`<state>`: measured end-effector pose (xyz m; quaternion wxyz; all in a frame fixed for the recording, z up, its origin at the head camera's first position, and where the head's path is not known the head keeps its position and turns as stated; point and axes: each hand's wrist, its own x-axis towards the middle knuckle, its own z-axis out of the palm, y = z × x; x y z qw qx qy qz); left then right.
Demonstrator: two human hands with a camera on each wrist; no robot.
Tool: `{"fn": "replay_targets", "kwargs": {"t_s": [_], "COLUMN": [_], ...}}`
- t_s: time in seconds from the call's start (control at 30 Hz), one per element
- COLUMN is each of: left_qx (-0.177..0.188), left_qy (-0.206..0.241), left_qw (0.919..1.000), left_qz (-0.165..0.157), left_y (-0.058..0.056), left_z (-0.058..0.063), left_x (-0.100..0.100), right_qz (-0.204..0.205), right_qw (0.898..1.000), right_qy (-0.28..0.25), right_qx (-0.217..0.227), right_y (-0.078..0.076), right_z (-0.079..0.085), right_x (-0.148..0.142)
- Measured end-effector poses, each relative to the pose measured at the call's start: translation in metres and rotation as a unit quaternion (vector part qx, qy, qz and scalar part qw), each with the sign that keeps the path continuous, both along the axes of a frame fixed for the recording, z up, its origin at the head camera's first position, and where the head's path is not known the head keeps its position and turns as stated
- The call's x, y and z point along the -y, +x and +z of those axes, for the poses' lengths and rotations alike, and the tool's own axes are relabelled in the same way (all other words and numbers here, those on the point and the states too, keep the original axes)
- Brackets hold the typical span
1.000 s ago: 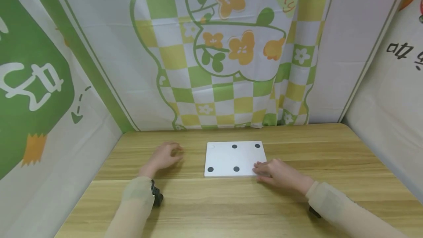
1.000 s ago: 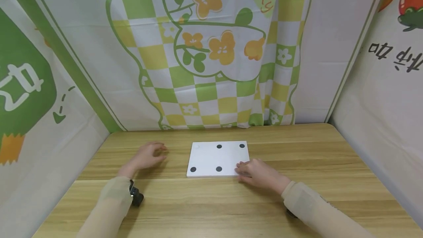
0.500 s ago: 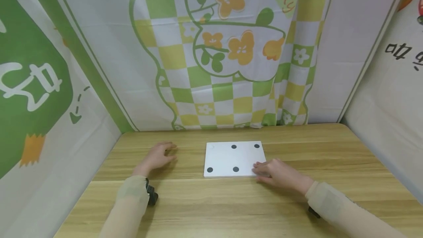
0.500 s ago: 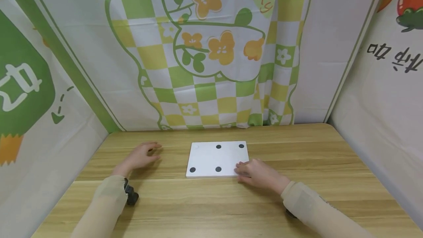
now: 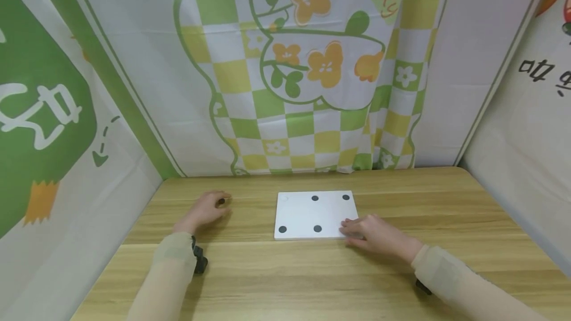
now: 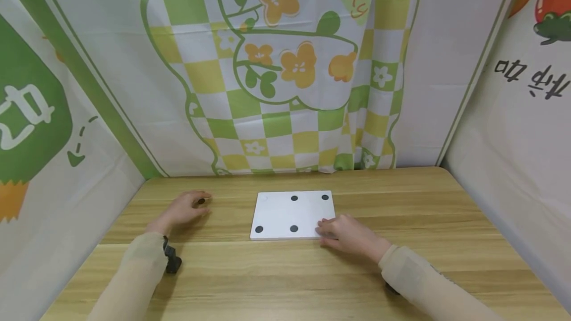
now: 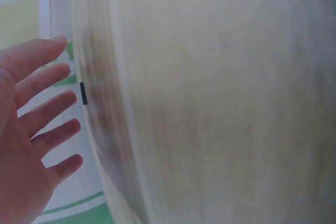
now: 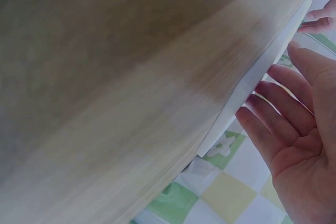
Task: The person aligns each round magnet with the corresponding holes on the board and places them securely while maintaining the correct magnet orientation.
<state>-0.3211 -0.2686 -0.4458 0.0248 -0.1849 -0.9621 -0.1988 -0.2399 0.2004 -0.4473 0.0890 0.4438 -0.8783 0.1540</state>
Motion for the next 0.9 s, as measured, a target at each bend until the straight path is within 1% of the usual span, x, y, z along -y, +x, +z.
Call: {"fn": "replay_targets", "kwargs": {"t_s": [0.17, 0.37, 0.63, 0.77, 0.9], "left_qx": [-0.004, 0.011, 0.023, 0.022, 0.013], "left_qy": [0.007, 0.027, 0.041, 0.041, 0.036], "left_qw": [1.0000, 0.9996, 0.9988, 0.9988, 0.9992], "left_qz": [-0.004, 0.001, 0.013, 0.013, 0.014], "left_y": [-0.004, -0.007, -0.009, -0.009, -0.010], "left_z": [-0.004, -0.006, -0.004, -0.002, -0.001], "left_x": [0.007, 0.014, 0.016, 0.017, 0.018], "right_qz": [-0.001, -0.004, -0.003, -0.002, 0.000], "right_qw": [1.000, 1.000, 1.000, 1.000, 1.000], "right_qy": [0.001, 0.002, -0.005, -0.006, -0.004], "right_qx": [0.007, 0.012, 0.004, 0.002, 0.005], "right_y": [0.000, -0.001, -0.002, -0.001, -0.001], "right_z": [0.000, -0.002, -0.004, -0.003, -0.002], "right_x": [0.000, -0.001, -0.002, -0.002, -0.001]}}
